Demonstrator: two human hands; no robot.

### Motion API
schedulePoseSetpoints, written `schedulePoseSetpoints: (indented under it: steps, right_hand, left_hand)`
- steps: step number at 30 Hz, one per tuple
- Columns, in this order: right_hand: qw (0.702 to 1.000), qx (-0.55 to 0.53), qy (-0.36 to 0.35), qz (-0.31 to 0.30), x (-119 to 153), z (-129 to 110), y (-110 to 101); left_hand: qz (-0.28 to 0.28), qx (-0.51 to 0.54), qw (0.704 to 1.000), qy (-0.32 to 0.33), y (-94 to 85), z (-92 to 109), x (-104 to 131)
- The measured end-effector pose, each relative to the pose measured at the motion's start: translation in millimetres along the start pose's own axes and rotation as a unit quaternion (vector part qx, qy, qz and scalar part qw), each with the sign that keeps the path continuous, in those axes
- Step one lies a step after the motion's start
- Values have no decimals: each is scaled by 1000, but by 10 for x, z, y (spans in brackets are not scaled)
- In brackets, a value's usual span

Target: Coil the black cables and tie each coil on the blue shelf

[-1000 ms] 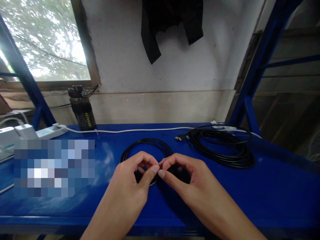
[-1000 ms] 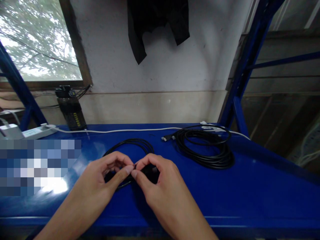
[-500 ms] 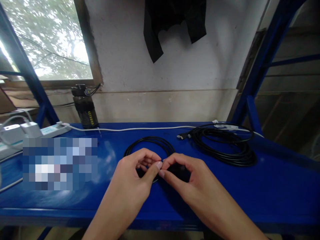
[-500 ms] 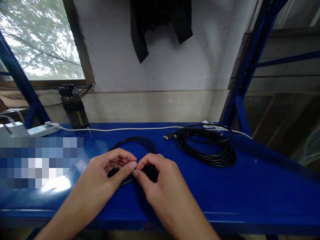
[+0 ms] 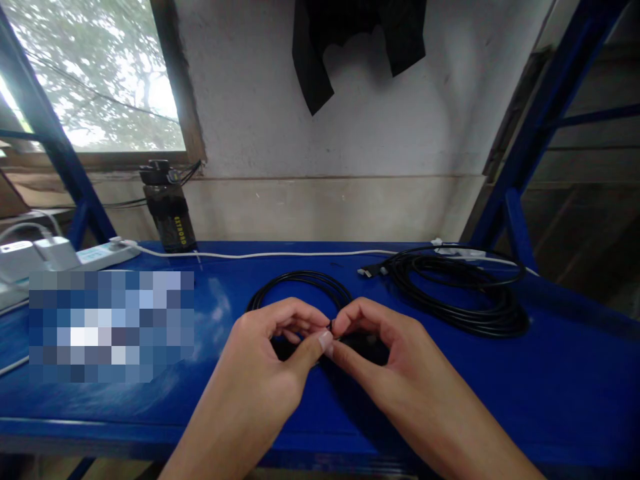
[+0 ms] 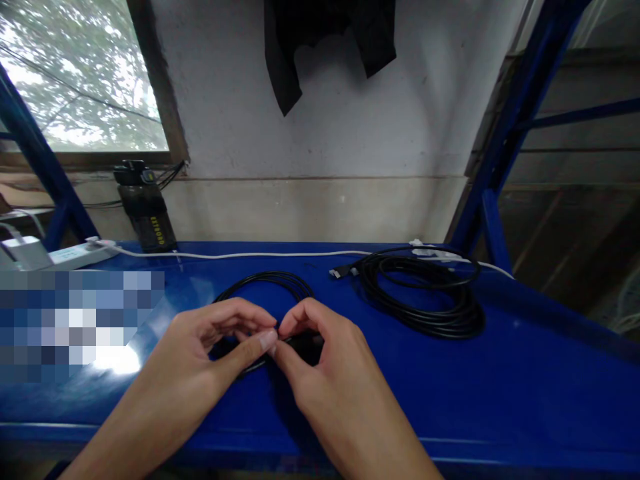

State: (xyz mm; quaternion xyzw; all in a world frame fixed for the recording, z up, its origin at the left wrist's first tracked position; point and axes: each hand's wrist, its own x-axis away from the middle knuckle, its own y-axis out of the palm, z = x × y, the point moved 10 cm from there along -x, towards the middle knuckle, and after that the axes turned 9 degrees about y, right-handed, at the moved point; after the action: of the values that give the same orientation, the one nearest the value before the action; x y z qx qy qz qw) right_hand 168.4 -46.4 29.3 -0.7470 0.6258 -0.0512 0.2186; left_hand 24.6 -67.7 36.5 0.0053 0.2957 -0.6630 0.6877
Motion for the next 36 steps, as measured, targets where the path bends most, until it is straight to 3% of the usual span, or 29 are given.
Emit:
schedulePoseSetpoints:
  steps: [8,26,36]
  right_hand:
    - [999,-31,-6,-14,3,-57,6]
    - [998,-20,48,-25,-16,75,18]
    - [1000,12,-1,-16,33,26,27]
  left_hand:
    - [-11,-22,1000,15,22,31,21]
    - [-52,-9,999,-6,95,-75,-33]
    - [-28,-12,999,11,41,-72,-9]
